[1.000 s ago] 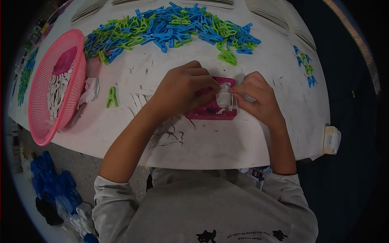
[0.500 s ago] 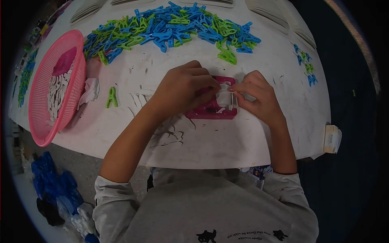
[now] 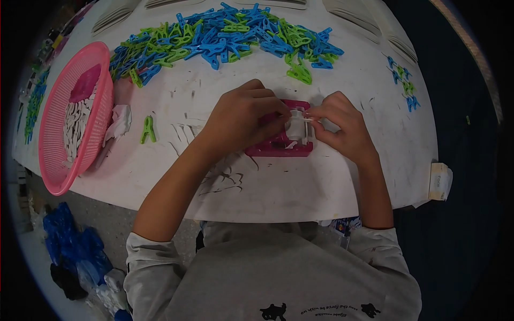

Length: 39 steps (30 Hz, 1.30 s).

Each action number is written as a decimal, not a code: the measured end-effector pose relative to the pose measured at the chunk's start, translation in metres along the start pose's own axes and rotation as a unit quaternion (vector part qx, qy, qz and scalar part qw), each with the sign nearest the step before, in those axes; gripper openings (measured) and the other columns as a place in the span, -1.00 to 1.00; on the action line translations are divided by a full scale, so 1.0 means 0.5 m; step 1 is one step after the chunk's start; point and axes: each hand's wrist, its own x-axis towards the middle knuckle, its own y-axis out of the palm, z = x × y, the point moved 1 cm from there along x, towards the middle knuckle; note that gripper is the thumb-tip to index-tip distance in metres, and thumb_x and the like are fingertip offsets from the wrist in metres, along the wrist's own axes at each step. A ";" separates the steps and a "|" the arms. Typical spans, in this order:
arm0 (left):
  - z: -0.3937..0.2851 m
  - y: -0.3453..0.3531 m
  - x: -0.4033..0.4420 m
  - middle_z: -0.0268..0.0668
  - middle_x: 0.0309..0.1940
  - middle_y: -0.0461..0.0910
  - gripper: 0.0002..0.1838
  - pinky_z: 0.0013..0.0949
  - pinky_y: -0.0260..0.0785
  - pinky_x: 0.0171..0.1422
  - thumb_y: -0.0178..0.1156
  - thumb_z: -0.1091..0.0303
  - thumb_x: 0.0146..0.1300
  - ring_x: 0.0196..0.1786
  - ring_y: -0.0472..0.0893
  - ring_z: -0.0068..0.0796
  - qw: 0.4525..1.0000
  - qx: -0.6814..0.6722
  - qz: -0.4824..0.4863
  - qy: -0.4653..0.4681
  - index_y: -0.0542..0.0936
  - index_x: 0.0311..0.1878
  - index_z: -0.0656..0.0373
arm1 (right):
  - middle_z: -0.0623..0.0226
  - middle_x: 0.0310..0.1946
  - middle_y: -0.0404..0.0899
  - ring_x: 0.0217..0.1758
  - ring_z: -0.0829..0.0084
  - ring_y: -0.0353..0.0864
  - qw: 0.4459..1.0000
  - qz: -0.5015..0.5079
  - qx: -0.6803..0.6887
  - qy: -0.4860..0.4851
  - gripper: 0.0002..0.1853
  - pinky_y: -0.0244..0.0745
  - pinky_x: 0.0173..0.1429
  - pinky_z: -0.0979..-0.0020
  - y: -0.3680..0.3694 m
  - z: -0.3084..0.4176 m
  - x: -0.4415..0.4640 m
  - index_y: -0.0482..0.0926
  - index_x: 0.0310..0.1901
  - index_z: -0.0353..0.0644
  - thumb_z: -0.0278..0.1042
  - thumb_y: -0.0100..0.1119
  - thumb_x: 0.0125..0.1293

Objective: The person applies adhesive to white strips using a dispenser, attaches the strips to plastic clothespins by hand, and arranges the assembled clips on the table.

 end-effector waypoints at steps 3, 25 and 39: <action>-0.001 0.003 0.001 -0.34 -0.36 0.68 -0.80 -0.29 0.48 -0.12 0.43 0.46 0.02 -0.21 0.56 -0.32 1.000 0.004 0.007 -0.013 0.74 -0.23 0.10 | 0.41 -0.39 0.56 -0.23 0.39 0.51 1.000 0.003 -0.005 0.004 -0.68 0.47 -0.19 0.40 -0.003 -0.001 -0.001 0.71 -0.15 -0.12 -0.63 0.35 0.02; 0.000 0.033 0.000 -0.36 -0.40 0.62 -0.90 -0.26 0.38 -0.08 0.40 0.37 -0.01 -0.26 0.48 -0.30 0.996 -0.057 -0.043 -0.059 0.75 -0.37 0.06 | 0.45 -0.37 0.60 -0.23 0.45 0.54 0.997 -0.043 0.061 0.028 -0.60 0.51 -0.14 0.42 -0.035 0.035 0.026 0.67 -0.08 -0.10 -0.64 0.29 -0.02; 0.007 0.034 -0.007 -0.33 -0.40 0.60 -0.85 -0.24 0.39 -0.07 0.42 0.34 0.00 -0.23 0.50 -0.28 0.993 -0.078 -0.068 -0.054 0.75 -0.32 0.10 | 0.37 -0.26 0.60 -0.24 0.55 0.60 0.994 -0.041 0.099 0.021 -0.59 0.57 -0.18 0.50 0.009 0.066 0.080 0.64 0.01 -0.12 -0.61 0.35 0.07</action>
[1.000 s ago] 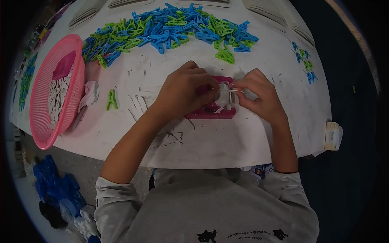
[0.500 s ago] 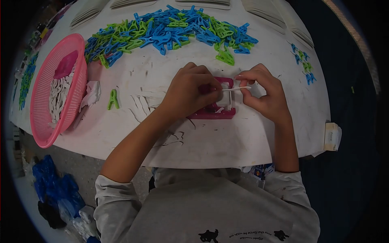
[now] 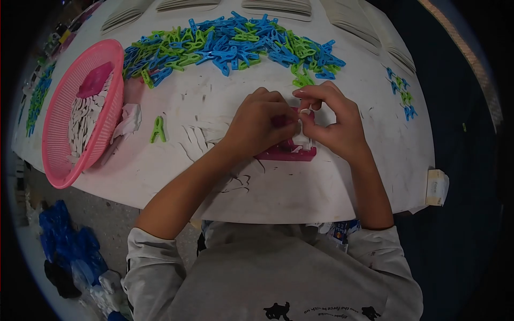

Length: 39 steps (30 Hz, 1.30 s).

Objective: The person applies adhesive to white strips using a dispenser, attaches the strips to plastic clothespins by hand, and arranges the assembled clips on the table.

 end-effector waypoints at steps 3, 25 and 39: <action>0.000 0.000 -0.001 -0.33 -0.39 0.60 -0.85 -0.23 0.40 -0.06 0.42 0.34 0.01 -0.22 0.51 -0.27 1.000 0.011 0.001 -0.007 0.75 -0.32 0.10 | 0.35 -0.26 0.58 -0.24 0.54 0.61 1.000 -0.004 -0.010 0.004 -0.59 0.62 -0.18 0.50 0.014 0.007 0.003 0.63 0.02 -0.13 -0.62 0.34 0.08; -0.034 -0.030 0.011 -0.35 -0.38 0.57 -0.86 -0.41 0.37 -0.17 0.38 0.53 0.05 -0.25 0.52 -0.42 0.986 -0.148 -0.062 0.036 0.65 -0.30 0.14 | 0.33 -0.08 0.62 -0.04 0.40 0.54 0.993 -0.018 -0.050 -0.104 -0.40 0.47 0.06 0.37 -0.026 0.070 0.021 0.58 0.12 -0.09 -0.55 0.37 -0.08; -0.016 -0.046 0.012 -0.30 -0.28 0.46 -0.90 -0.36 0.35 -0.08 0.09 0.37 0.33 -0.21 0.45 -0.44 0.832 -0.532 -0.057 -0.147 0.49 -0.21 0.18 | 0.19 0.10 0.51 0.23 0.16 0.37 0.968 -0.058 -0.219 0.108 -0.47 0.40 0.26 0.21 0.035 -0.185 -0.038 0.50 0.29 -0.05 -0.42 0.31 0.25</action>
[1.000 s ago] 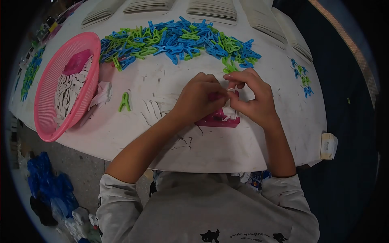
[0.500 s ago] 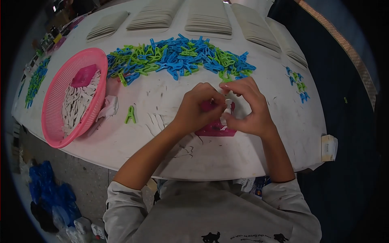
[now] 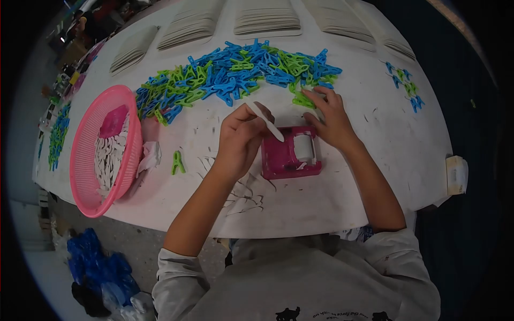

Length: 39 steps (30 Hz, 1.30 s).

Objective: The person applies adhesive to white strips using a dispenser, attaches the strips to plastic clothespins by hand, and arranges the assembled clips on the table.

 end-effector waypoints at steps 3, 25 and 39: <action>0.002 0.001 0.000 -0.28 -0.28 0.47 -0.87 -0.33 0.34 -0.05 0.15 0.32 0.33 -0.18 0.45 -0.38 0.999 -0.036 0.006 0.010 0.47 -0.23 0.16 | 0.22 0.05 0.54 0.19 0.15 0.41 1.000 -0.010 -0.009 -0.019 -0.55 0.43 0.24 0.21 0.008 -0.007 0.003 0.57 0.20 -0.07 -0.38 0.34 0.24; -0.007 0.008 -0.012 -0.25 -0.28 0.63 -0.88 -0.47 0.42 -0.07 0.25 0.54 0.25 -0.21 0.58 -0.52 0.993 0.112 0.012 -0.043 0.57 -0.15 0.28 | 0.30 -0.01 0.54 0.14 0.23 0.48 0.992 -0.096 0.063 0.043 -0.61 0.46 0.16 0.26 -0.063 0.044 0.001 0.56 0.04 -0.10 -0.45 0.39 0.15; -0.013 0.029 -0.004 -0.34 -0.36 0.68 -0.79 -0.40 0.50 -0.18 0.41 0.57 -0.01 -0.30 0.62 -0.44 0.845 0.510 0.066 0.146 0.70 -0.27 0.14 | 0.49 -0.21 0.64 -0.02 0.30 0.47 0.964 -0.101 0.063 -0.236 -0.73 0.52 0.02 0.32 -0.134 0.145 -0.020 0.71 -0.22 -0.01 -0.46 0.47 -0.03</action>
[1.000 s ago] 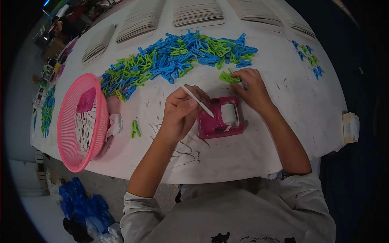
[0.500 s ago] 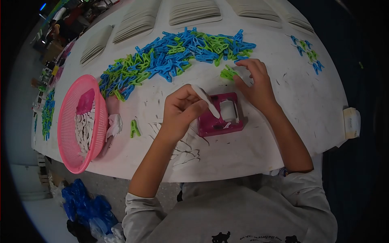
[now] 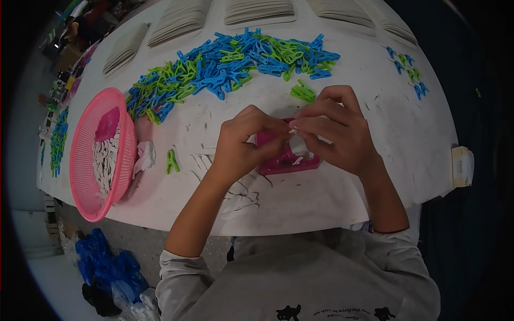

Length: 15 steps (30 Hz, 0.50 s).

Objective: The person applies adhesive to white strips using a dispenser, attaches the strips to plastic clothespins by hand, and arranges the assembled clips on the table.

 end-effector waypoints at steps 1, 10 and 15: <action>0.002 0.002 -0.001 -0.34 -0.36 0.68 -0.79 -0.40 0.50 -0.18 0.41 0.57 -0.01 -0.30 0.62 -0.44 1.000 -0.001 0.002 -0.001 0.70 -0.27 0.14 | 0.49 -0.21 0.64 -0.02 0.30 0.47 1.000 0.000 0.000 0.002 -0.73 0.52 0.02 0.32 0.000 -0.001 -0.003 0.71 -0.22 -0.01 -0.46 0.47 -0.03; 0.008 0.009 -0.002 -0.37 -0.31 0.68 -0.72 -0.37 0.49 -0.20 0.51 0.56 -0.09 -0.28 0.61 -0.38 0.999 0.029 -0.025 0.025 0.63 -0.31 0.09 | 0.47 -0.27 0.66 -0.02 0.29 0.51 0.998 0.060 0.013 0.026 -0.74 0.56 -0.06 0.35 -0.002 -0.006 -0.011 0.72 -0.28 -0.07 -0.58 0.46 -0.05; 0.001 0.011 0.003 -0.41 -0.29 0.69 -0.70 -0.32 0.42 -0.24 0.51 0.55 -0.12 -0.31 0.53 -0.32 0.990 0.102 -0.014 0.102 0.64 -0.30 0.08 | 0.46 -0.31 0.60 -0.06 0.38 0.50 0.994 0.094 0.027 0.054 -0.79 0.55 0.02 0.34 0.001 -0.011 -0.016 0.72 -0.26 -0.10 -0.51 0.41 0.00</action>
